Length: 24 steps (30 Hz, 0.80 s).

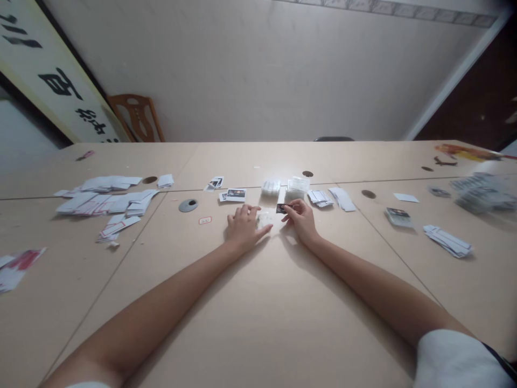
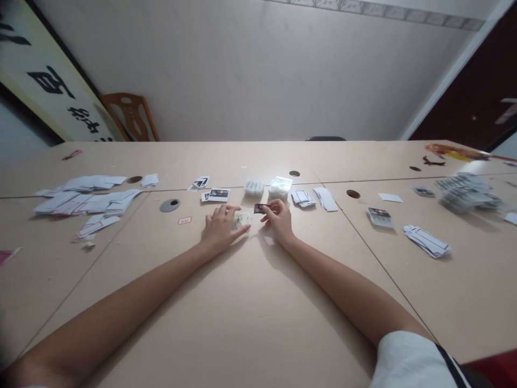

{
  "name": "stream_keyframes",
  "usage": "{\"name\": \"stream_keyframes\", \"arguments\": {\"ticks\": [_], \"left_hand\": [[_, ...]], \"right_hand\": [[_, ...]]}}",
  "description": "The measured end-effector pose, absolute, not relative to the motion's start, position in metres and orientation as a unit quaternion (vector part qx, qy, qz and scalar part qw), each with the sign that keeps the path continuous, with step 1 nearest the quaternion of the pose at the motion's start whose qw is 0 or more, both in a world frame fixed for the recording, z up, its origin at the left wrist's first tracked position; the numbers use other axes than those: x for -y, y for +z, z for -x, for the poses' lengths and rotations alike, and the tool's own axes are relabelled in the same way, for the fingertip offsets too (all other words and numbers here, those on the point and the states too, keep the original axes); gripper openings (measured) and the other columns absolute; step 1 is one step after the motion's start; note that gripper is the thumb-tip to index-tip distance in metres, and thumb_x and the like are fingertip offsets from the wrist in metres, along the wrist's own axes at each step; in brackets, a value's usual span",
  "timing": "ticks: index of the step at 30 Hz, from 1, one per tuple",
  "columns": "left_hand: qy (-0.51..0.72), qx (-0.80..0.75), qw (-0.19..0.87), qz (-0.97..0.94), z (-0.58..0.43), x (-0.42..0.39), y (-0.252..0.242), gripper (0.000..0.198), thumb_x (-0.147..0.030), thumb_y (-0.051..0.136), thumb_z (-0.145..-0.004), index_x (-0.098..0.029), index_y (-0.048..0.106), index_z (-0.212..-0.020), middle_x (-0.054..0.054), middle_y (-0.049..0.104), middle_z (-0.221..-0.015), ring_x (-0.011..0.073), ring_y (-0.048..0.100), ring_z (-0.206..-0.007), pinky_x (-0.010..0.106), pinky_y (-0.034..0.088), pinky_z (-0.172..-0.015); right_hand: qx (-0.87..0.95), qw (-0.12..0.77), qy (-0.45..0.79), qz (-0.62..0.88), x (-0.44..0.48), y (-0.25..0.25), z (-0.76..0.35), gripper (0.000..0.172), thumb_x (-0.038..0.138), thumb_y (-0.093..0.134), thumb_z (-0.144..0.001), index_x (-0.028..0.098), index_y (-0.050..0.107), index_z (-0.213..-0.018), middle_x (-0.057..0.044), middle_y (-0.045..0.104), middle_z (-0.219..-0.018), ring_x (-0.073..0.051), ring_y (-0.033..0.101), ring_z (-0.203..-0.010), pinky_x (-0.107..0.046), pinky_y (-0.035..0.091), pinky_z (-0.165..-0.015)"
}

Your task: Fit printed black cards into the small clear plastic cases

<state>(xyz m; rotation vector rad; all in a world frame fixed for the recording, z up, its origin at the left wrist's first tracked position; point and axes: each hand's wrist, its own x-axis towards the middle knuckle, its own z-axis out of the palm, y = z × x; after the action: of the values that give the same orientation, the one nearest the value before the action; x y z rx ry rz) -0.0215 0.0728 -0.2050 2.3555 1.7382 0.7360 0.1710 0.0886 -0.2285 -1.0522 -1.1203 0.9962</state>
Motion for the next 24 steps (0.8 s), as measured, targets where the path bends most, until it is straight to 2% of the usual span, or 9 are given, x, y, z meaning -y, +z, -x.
{"name": "stream_keyframes", "arguments": {"ticks": [5,10,15,20,24], "left_hand": [[0.185,-0.570,0.057,-0.798,0.0218,-0.0722,-0.2035,0.053,-0.056,0.066,-0.082,-0.021,0.061,-0.122,0.016,0.058,-0.123,0.0365,0.051,-0.120,0.054,0.036,-0.097],[0.164,-0.529,0.076,-0.829,0.0257,-0.0764,-0.2059,0.063,-0.058,0.065,-0.083,-0.020,0.056,-0.133,0.015,0.055,-0.131,0.0354,0.048,-0.126,0.052,0.037,-0.100],[0.174,-0.506,0.093,-0.840,0.0260,-0.0780,-0.2069,0.064,-0.053,0.068,-0.083,-0.019,0.055,-0.136,0.015,0.057,-0.129,0.0342,0.050,-0.124,0.051,0.038,-0.100],[0.206,-0.493,0.110,-0.838,0.0263,-0.0791,-0.2079,0.050,-0.051,0.069,-0.084,-0.021,0.065,-0.123,0.012,0.063,-0.124,0.0328,0.054,-0.120,0.049,0.038,-0.100],[0.245,-0.482,0.130,-0.831,0.0273,-0.0807,-0.2083,0.039,-0.051,0.055,-0.094,-0.020,0.069,-0.114,0.011,0.068,-0.120,0.0307,0.058,-0.116,0.045,0.039,-0.099]], "right_hand": [[0.491,0.607,0.433,0.451,-0.0895,-0.2311,-0.1706,0.035,0.039,0.075,-0.073,0.022,0.049,-0.089,0.001,0.068,-0.084,-0.014,0.067,-0.057,-0.021,0.045,-0.041],[0.479,0.610,0.443,0.449,-0.0907,-0.2325,-0.1698,0.039,0.034,0.074,-0.072,0.025,0.047,-0.098,-0.001,0.063,-0.100,-0.016,0.071,-0.069,-0.021,0.049,-0.044],[0.432,0.640,0.462,0.435,-0.0882,-0.2282,-0.1674,0.054,0.032,0.074,-0.071,0.030,0.035,-0.109,0.001,0.059,-0.103,-0.018,0.071,-0.079,-0.030,0.060,-0.058],[0.463,0.622,0.466,0.426,-0.0860,-0.2282,-0.1667,0.063,0.032,0.076,-0.072,0.032,0.031,-0.116,0.001,0.067,-0.097,-0.021,0.070,-0.089,-0.035,0.060,-0.069],[0.510,0.601,0.466,0.401,-0.0858,-0.2303,-0.1676,0.069,0.031,0.078,-0.073,0.031,0.031,-0.123,-0.002,0.073,-0.098,-0.023,0.071,-0.096,-0.043,0.057,-0.087]]}}
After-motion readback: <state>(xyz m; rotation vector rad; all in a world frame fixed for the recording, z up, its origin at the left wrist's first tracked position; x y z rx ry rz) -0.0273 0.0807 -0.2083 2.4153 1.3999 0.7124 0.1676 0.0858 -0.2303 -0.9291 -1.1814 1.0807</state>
